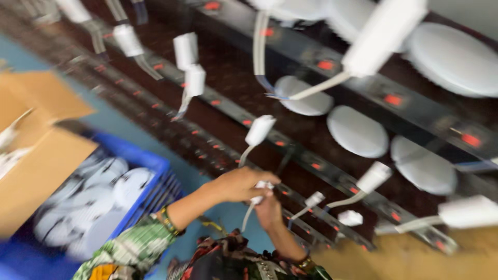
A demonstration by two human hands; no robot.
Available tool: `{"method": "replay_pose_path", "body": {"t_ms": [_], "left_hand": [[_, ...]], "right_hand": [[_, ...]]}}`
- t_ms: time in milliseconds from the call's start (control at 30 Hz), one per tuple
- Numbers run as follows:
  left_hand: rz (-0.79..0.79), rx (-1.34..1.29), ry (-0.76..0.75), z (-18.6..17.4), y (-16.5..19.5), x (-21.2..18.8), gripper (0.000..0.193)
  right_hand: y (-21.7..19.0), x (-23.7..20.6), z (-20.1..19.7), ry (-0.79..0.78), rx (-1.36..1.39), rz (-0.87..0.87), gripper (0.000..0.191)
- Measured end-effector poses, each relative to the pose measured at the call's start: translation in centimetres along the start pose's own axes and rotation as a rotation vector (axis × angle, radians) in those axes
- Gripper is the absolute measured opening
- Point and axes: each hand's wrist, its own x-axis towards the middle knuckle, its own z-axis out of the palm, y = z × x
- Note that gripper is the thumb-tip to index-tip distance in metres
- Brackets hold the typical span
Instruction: The person takes round LED panel lights from a blue crate, attaches a white power driver from a cardboard box to each panel by joining the wires, and hangs the assembled panel with its driver onto a multi-tier test rack fitted with sockets. The person repeats this for several panels, occasionally repositioning the crate and box.
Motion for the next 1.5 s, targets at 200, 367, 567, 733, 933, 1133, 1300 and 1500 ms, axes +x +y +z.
{"method": "replay_pose_path", "body": {"t_ms": [200, 367, 567, 733, 933, 1133, 1300, 1500], "left_hand": [[-0.562, 0.011, 0.352, -1.0, -5.0, -17.9, 0.043], [-0.997, 0.136, 0.554, -1.0, -8.6, -31.1, 0.041], [-1.306, 0.123, 0.853, -3.4, -13.6, -41.5, 0.041], [-1.529, 0.034, 0.711, -1.3, -18.8, -45.2, 0.051], [-1.514, -0.061, 0.442, 4.0, -21.5, -42.9, 0.084], [-1.384, 0.139, 0.254, 6.4, -22.1, -40.7, 0.032], [-1.065, 0.394, 0.558, 8.0, -18.0, -40.9, 0.028], [-0.835, 0.409, 0.654, 5.1, -13.0, -39.5, 0.033]], "right_hand": [[-1.3, 0.9, -3.8, 0.273, -0.483, -0.179, 0.06], [0.0, 0.1, -4.0, 0.562, -0.747, -0.017, 0.065], [4.2, -0.6, -2.0, 0.447, -0.677, 0.511, 0.058], [11.2, -0.2, 1.4, -0.121, -1.09, 0.718, 0.052], [15.7, -0.3, 4.1, -0.517, -1.223, 0.635, 0.044], [15.0, 0.2, 6.9, -0.452, -1.565, 0.485, 0.039], [15.2, -0.1, 12.3, -0.429, -1.329, 0.339, 0.034], [22.6, 1.5, 22.4, -0.831, -1.383, -0.041, 0.035]]}}
